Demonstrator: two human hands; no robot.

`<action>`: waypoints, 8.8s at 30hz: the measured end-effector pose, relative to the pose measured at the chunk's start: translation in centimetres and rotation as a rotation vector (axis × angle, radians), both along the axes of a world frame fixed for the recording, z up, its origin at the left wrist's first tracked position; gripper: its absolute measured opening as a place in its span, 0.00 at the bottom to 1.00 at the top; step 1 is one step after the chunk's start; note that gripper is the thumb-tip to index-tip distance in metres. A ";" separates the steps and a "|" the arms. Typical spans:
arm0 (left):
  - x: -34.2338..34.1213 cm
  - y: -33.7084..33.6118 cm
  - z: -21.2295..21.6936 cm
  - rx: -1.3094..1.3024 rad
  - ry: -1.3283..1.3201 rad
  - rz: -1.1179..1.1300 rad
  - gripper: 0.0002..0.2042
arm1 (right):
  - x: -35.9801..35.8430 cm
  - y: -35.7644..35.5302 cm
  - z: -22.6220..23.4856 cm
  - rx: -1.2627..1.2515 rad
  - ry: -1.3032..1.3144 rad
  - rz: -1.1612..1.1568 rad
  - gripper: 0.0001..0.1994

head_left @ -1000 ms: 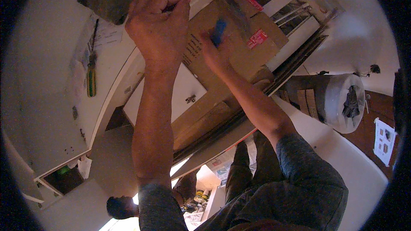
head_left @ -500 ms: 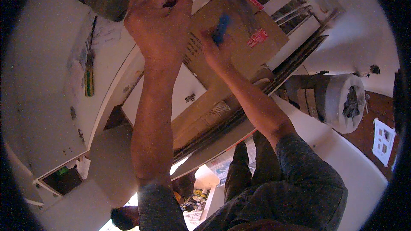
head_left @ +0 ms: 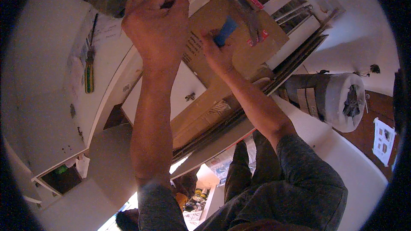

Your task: The person installs a white wooden trim piece into a wall-mounted cabinet frame using a hammer and nails. They position the trim, secure it with several hammer strikes, and then place a white panel into the cabinet opening.

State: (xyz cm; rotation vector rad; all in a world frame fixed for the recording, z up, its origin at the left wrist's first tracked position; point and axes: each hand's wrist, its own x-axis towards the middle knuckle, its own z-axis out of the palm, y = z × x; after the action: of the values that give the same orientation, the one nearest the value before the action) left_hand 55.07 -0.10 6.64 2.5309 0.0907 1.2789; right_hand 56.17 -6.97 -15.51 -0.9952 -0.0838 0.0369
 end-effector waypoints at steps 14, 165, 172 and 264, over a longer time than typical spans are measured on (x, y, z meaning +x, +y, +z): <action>-0.5 0.2 -0.1 -0.013 -0.027 -0.001 0.04 | 0.1 0.9 -1.4 -0.200 0.011 -0.005 0.10; -12.4 6.4 0.1 0.058 -0.017 0.066 0.04 | -6.7 6.1 -8.4 -0.635 -0.521 0.161 0.18; -13.6 7.2 -0.1 0.066 0.006 0.110 0.03 | -7.3 7.1 -8.2 -0.370 -0.323 0.178 0.11; -43.8 -4.2 -10.4 -1.118 0.320 0.538 0.03 | -20.4 -14.1 7.7 -0.525 0.017 0.578 0.07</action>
State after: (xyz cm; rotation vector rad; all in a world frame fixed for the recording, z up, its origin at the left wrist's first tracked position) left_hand 11.28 -4.29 -3.78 1.6856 1.2320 0.6068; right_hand 35.75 -21.06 -7.79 -1.4666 -0.3580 0.6223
